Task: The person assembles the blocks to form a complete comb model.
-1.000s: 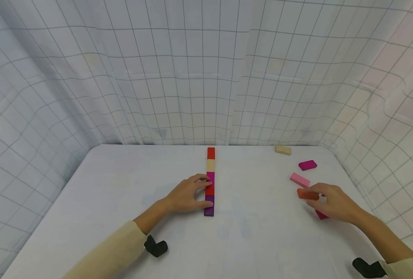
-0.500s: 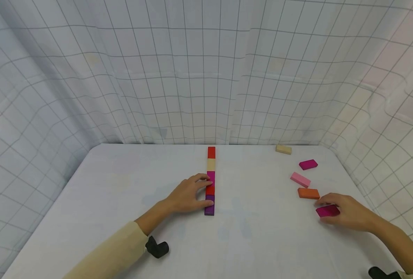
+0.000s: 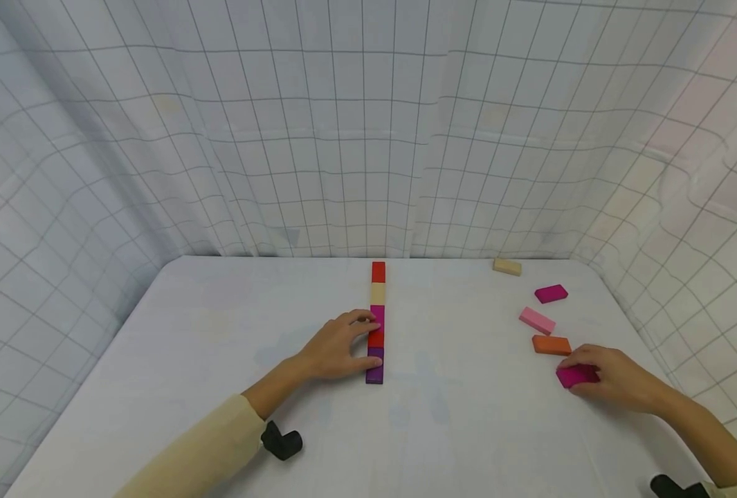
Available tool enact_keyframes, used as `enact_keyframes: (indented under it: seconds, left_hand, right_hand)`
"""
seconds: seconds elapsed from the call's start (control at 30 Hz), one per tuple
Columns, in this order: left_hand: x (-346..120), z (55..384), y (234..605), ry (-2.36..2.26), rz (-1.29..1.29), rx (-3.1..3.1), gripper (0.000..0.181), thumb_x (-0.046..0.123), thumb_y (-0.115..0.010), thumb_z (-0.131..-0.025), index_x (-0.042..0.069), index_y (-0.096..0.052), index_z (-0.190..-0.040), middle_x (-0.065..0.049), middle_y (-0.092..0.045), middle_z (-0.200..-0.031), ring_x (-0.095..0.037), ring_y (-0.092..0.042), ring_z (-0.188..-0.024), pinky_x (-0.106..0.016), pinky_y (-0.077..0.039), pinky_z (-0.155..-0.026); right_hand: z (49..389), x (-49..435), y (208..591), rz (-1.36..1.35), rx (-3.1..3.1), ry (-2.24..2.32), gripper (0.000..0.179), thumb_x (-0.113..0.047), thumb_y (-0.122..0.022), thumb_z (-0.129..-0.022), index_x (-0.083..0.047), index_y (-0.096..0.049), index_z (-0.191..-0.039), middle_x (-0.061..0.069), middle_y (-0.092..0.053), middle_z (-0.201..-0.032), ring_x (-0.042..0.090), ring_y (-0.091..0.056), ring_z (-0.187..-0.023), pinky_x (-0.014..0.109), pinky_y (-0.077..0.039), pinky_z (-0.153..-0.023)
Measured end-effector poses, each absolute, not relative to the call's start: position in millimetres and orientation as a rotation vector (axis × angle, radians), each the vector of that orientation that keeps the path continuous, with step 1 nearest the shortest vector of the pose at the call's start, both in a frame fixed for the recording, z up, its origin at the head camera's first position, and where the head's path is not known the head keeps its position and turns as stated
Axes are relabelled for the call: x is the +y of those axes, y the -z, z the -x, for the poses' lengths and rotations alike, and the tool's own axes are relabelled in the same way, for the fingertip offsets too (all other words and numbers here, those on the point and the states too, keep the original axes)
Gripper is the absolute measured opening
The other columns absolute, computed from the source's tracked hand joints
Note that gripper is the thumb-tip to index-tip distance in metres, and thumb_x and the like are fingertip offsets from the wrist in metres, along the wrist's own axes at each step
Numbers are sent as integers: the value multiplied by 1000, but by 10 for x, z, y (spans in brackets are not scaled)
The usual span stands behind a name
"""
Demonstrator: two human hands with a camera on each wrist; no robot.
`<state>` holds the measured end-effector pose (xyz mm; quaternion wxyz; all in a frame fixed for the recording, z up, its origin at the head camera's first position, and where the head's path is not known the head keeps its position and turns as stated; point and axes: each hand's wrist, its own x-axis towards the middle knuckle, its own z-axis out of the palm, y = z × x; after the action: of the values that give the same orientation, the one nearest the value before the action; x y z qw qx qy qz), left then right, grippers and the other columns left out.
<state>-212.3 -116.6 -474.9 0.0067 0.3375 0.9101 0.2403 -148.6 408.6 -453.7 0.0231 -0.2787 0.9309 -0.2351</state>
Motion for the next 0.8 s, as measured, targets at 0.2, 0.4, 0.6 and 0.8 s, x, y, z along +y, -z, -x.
enact_keyframes:
  seconds: [0.2,0.4,0.6,0.8]
  left_hand:
    - [-1168,2126,4746,-749,-1052,2848,67,50,-75,-90,10,-64,-142,-10,-51,-149,-31,-48,-137,-56,-41,-111]
    - [-1176,2136,4740,-759,-1048,2840,65,49,-75,-91,10,-64,-142,-11,-51,-150,-31,-48,-137,-56,-40,-111]
    - [-1185,2139,4740,-757,-1030,2841,66,51,-74,-91,10,-64,-142,-10,-51,-150,-31,-49,-136,-56,-40,-111]
    - [-1168,2156,4761,-739,-1030,2837,67,53,-73,-91,12,-63,-142,-9,-50,-151,-30,-49,-137,-55,-41,-111]
  right_hand:
    - [1493,3925,4426,839,2843,729,33,-21,-89,-82,-14,-77,-112,-9,-61,-103,9,-55,-90,23,-54,-68]
    - [1553,3685,4292,794,2807,722,37,-23,-89,-83,-9,-78,-116,3,-67,-114,25,-59,-100,25,-58,-74]
    - [1660,3422,4295,943,2797,736,31,-21,-87,-85,-14,-77,-113,-5,-68,-110,22,-63,-99,26,-58,-77]
    - [1701,3129,4322,945,2774,771,31,-25,-86,-87,-14,-77,-115,-11,-68,-108,10,-61,-96,26,-58,-78]
